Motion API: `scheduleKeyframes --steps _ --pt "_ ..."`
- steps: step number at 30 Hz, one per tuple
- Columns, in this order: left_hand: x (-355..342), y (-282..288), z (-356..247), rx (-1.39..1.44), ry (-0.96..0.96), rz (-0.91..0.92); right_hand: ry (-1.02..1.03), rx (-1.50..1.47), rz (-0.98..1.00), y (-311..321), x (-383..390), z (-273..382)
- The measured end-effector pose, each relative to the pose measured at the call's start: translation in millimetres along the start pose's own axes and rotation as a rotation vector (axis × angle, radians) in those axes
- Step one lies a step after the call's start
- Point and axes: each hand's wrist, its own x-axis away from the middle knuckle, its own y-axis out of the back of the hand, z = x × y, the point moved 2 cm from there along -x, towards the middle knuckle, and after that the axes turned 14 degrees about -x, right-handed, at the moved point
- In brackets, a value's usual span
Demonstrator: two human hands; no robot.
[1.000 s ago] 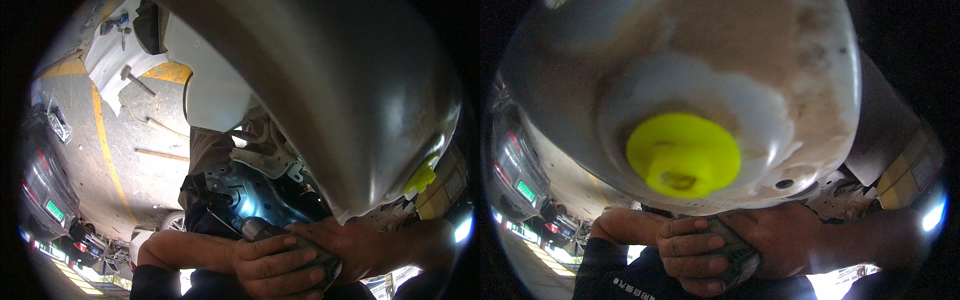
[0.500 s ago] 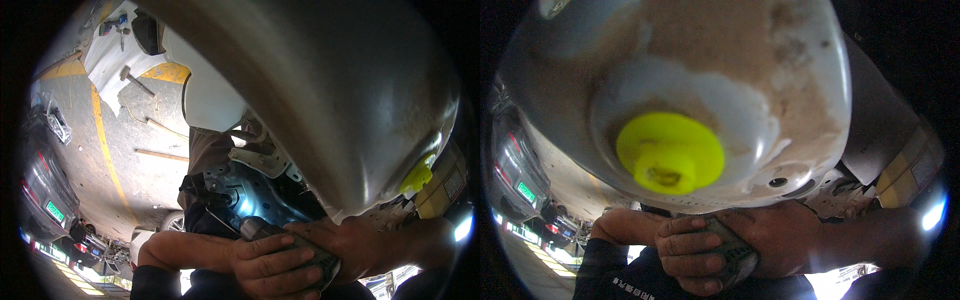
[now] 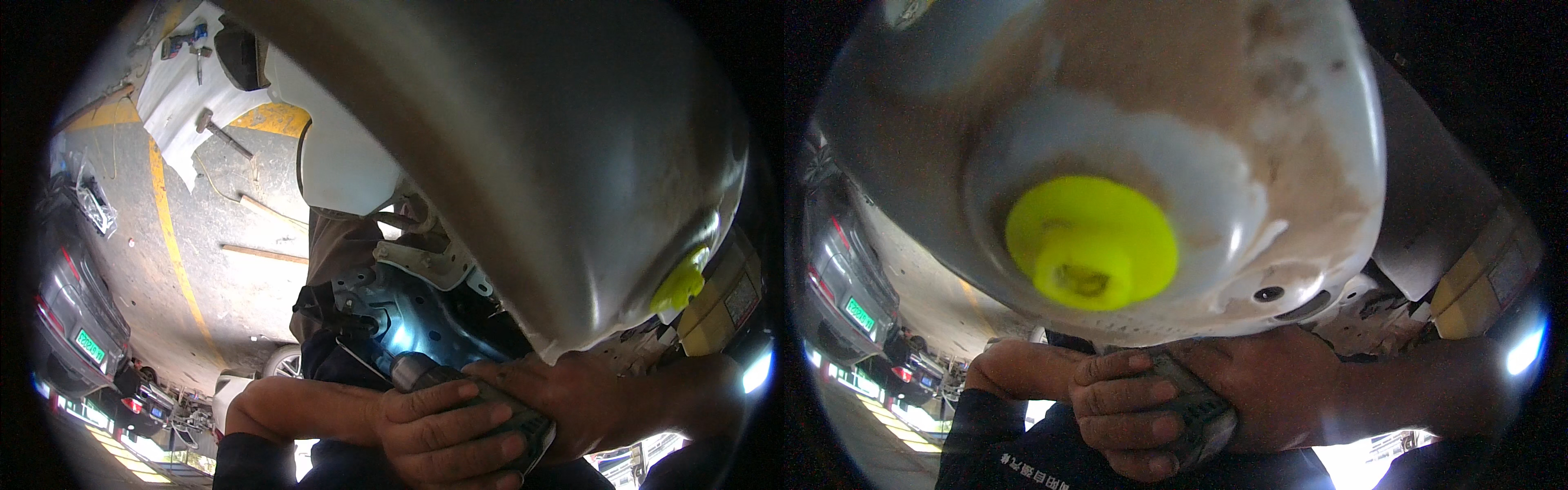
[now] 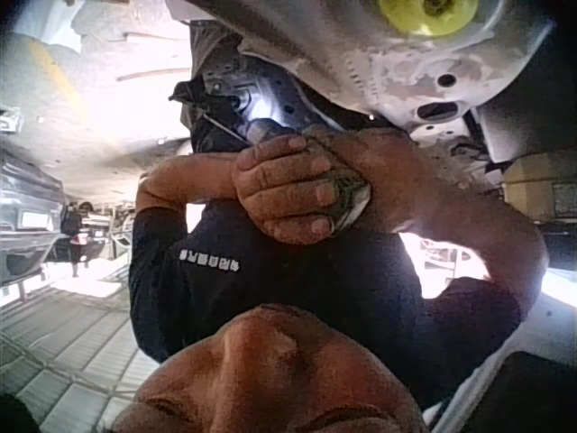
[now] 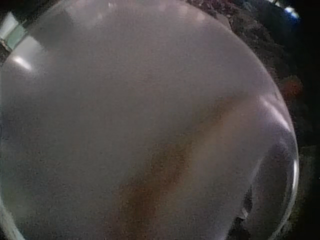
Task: The person uses a power drill to remove fasteners from the front bumper area of a white car, then uses a screwdriver to adjust components. The person enters the car, starts the engine, and operates the steering wheel and gear shifter.
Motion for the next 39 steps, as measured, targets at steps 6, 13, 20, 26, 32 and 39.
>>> scheduleKeyframes --steps 6,13,20,26,32,39 --pt "0.0 15.9 -1.2 0.018 -0.008 0.112 0.004 0.003 -0.02 -0.6 0.3 0.7" --pt "4.5 19.9 -2.3 -0.029 0.028 0.146 -0.024 -0.002 0.0 2.0 -3.6 0.9" --pt "-2.0 14.4 -2.5 0.019 0.071 0.157 -0.183 -0.149 0.13 9.1 -3.3 6.2" --pt "-7.9 13.1 -1.6 0.019 0.089 0.158 -0.245 -0.023 0.026 2.5 12.0 3.8" --pt "-7.1 10.3 -0.4 0.016 0.111 0.154 -0.298 -0.002 -0.058 -0.2 12.0 1.5" --pt "-11.4 16.4 2.4 0.076 0.1 0.152 -0.17 -0.113 0.002 3.8 0.0 9.8"
